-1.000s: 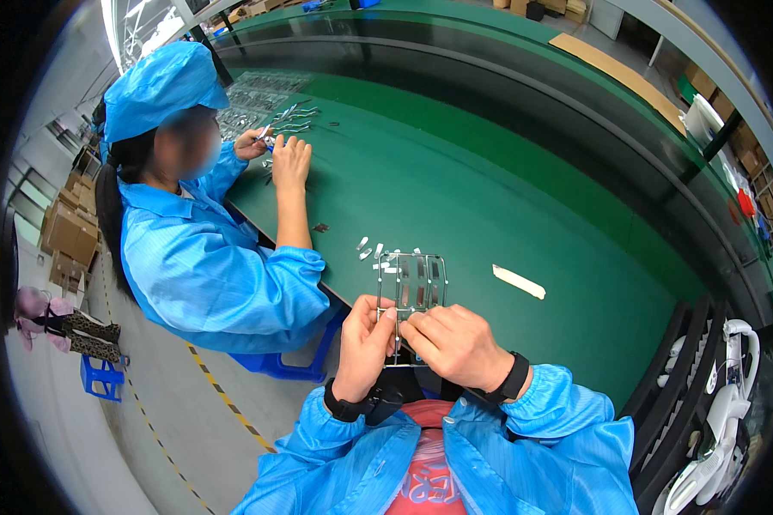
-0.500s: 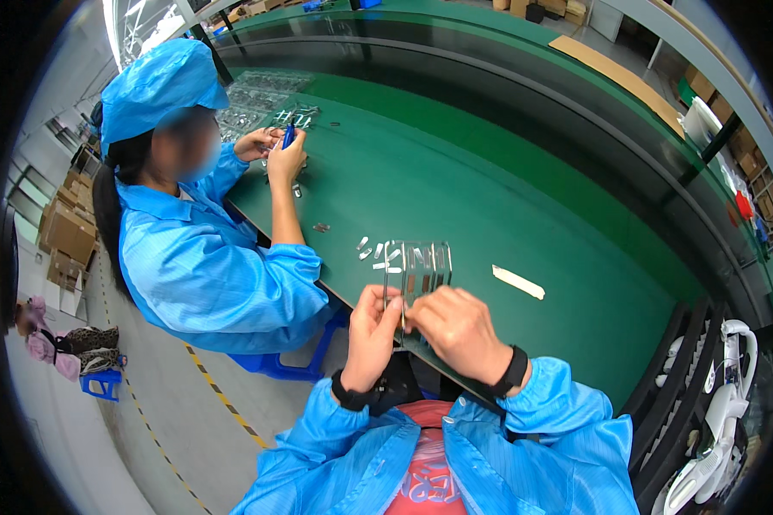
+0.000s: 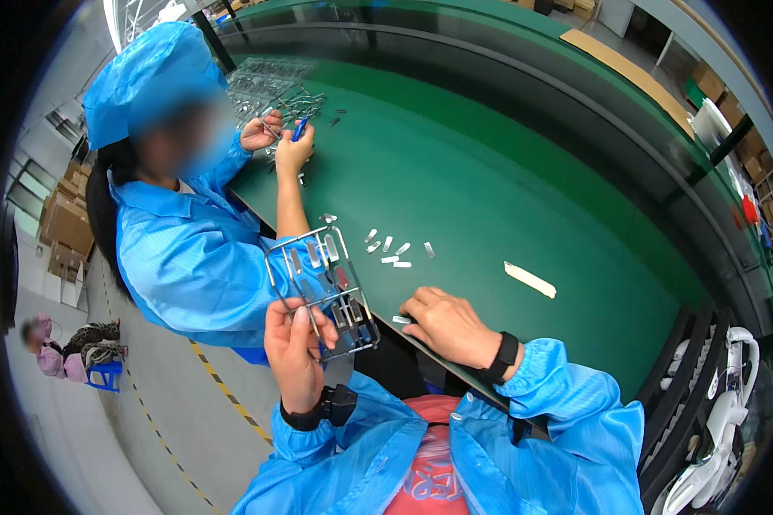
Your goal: The recorder carries a stool to a workstation and then assembles small white plastic components onto a metal wire frame.
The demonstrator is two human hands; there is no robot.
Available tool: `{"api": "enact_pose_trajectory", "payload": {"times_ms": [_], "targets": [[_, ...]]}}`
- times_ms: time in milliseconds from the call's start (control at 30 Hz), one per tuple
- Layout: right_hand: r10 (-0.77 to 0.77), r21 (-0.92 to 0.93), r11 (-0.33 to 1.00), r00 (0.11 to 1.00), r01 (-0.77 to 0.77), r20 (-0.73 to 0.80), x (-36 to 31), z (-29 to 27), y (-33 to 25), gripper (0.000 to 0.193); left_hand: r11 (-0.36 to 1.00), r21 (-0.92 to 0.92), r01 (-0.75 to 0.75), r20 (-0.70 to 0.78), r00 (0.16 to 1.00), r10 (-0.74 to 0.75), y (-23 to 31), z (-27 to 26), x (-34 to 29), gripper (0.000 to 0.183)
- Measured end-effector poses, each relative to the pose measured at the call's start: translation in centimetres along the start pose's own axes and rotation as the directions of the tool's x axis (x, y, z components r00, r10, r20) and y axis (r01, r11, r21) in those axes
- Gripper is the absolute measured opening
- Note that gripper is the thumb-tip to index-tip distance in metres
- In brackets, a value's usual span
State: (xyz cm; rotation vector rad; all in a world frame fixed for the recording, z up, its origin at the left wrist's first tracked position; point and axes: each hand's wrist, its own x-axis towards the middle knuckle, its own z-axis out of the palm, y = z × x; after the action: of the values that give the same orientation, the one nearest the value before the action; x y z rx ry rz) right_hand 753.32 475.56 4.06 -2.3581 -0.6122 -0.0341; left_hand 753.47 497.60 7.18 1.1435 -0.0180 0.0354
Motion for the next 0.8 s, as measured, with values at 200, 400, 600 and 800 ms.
{"api": "enact_pose_trajectory", "payload": {"times_ms": [200,400,600,800], "targets": [[0.052,-0.135,0.990,0.998,-0.047,0.039,0.5,1.3,-0.2,0.013,0.995,0.060,0.079,-0.022,0.997,-0.078,-1.6,-2.6,-1.4,0.011],[0.057,-0.141,0.989,0.998,-0.052,0.036,1.1,1.9,-0.2,0.017,0.970,0.139,0.201,-0.026,0.980,-0.200,-4.2,-3.9,-1.1,0.013],[0.105,-0.106,0.989,0.993,-0.099,0.051,1.9,0.8,-0.8,0.021,0.959,0.189,0.213,-0.057,0.977,-0.205,-3.9,-4.7,-1.7,0.012],[0.045,-0.154,0.988,0.995,-0.031,0.086,1.7,0.8,-1.7,0.019,0.955,0.156,0.251,0.022,0.966,-0.257,-5.5,-5.6,-3.5,0.019]]}}
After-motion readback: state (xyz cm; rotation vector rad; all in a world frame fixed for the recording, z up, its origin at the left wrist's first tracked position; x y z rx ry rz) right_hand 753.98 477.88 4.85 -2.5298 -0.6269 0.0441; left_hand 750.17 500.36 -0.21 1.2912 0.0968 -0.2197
